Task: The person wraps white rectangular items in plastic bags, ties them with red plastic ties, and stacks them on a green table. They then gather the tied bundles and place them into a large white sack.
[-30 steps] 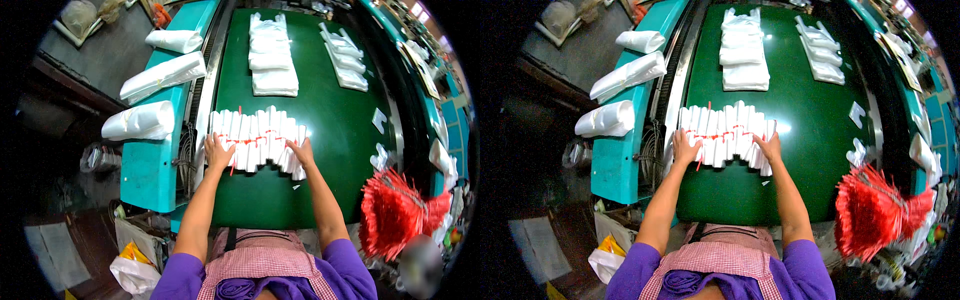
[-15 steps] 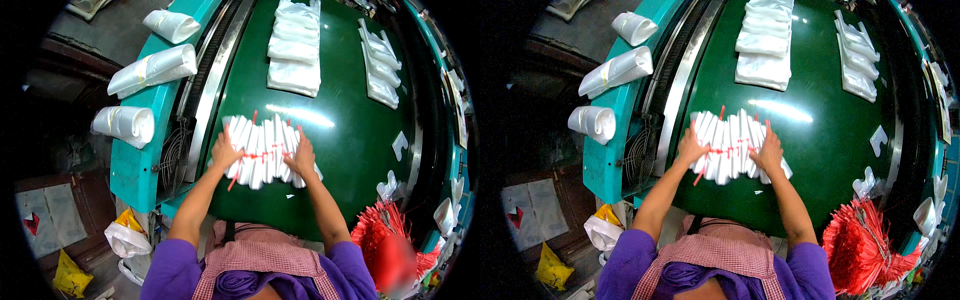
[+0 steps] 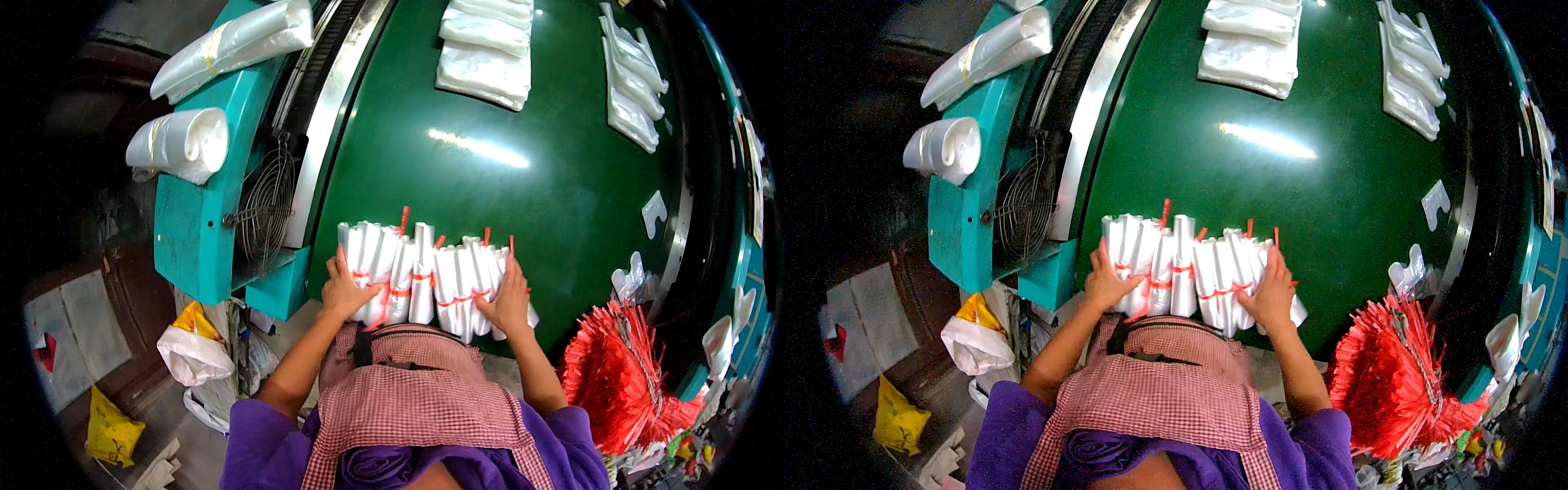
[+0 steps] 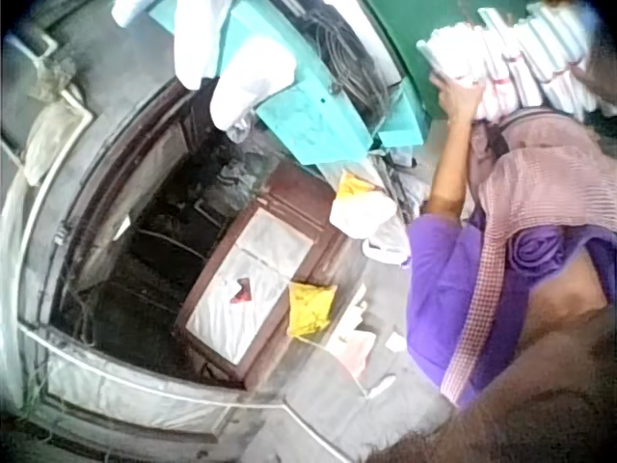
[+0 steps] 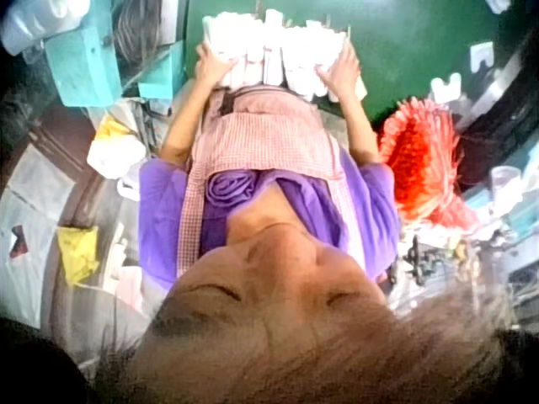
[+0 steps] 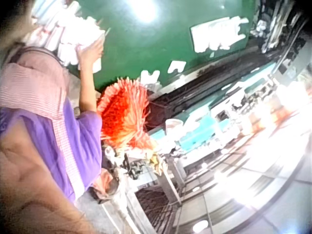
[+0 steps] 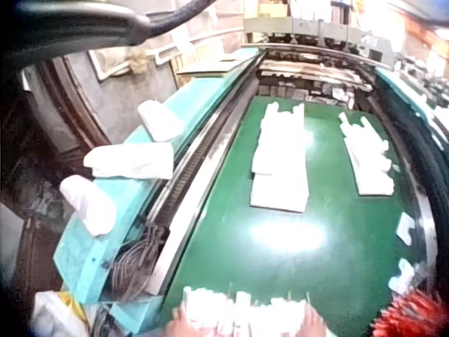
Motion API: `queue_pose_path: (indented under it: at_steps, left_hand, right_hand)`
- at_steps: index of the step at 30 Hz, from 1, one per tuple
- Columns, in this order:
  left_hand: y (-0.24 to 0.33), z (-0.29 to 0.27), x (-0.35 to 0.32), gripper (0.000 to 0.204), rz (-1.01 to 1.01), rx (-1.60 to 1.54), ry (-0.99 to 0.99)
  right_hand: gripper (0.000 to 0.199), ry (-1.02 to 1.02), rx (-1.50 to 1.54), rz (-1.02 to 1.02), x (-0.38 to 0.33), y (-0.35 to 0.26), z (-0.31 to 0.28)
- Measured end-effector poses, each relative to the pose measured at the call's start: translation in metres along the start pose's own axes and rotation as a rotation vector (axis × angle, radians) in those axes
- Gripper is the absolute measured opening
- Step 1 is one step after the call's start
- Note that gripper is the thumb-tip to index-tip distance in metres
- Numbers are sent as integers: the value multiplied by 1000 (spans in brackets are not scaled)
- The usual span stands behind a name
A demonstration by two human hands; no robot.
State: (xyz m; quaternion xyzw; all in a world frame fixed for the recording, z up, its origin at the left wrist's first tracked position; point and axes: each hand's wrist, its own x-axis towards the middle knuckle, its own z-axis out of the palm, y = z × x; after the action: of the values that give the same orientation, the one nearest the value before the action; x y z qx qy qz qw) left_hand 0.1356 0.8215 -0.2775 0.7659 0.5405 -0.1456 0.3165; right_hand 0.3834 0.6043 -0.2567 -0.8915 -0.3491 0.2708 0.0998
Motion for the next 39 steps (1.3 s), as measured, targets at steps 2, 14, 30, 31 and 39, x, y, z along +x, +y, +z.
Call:
queue_pose_path:
  at_steps: [2,14,30,31,39]
  left_hand:
    - [2,10,-11,120,-33,-59,-38]
    - [37,35,3,106,123,-172,60]
    - [-25,56,-5,107,265,-604,109]
    - [-34,51,-5,102,226,-776,38]
    - [-51,47,0,75,133,-954,48]
  right_hand:
    - [103,-51,93,43,-13,-13,6]
    - [99,26,162,46,7,-47,48]
    - [104,63,93,70,9,-21,26]
    - [105,98,77,74,10,-12,31]
    - [96,46,546,-11,0,22,10]
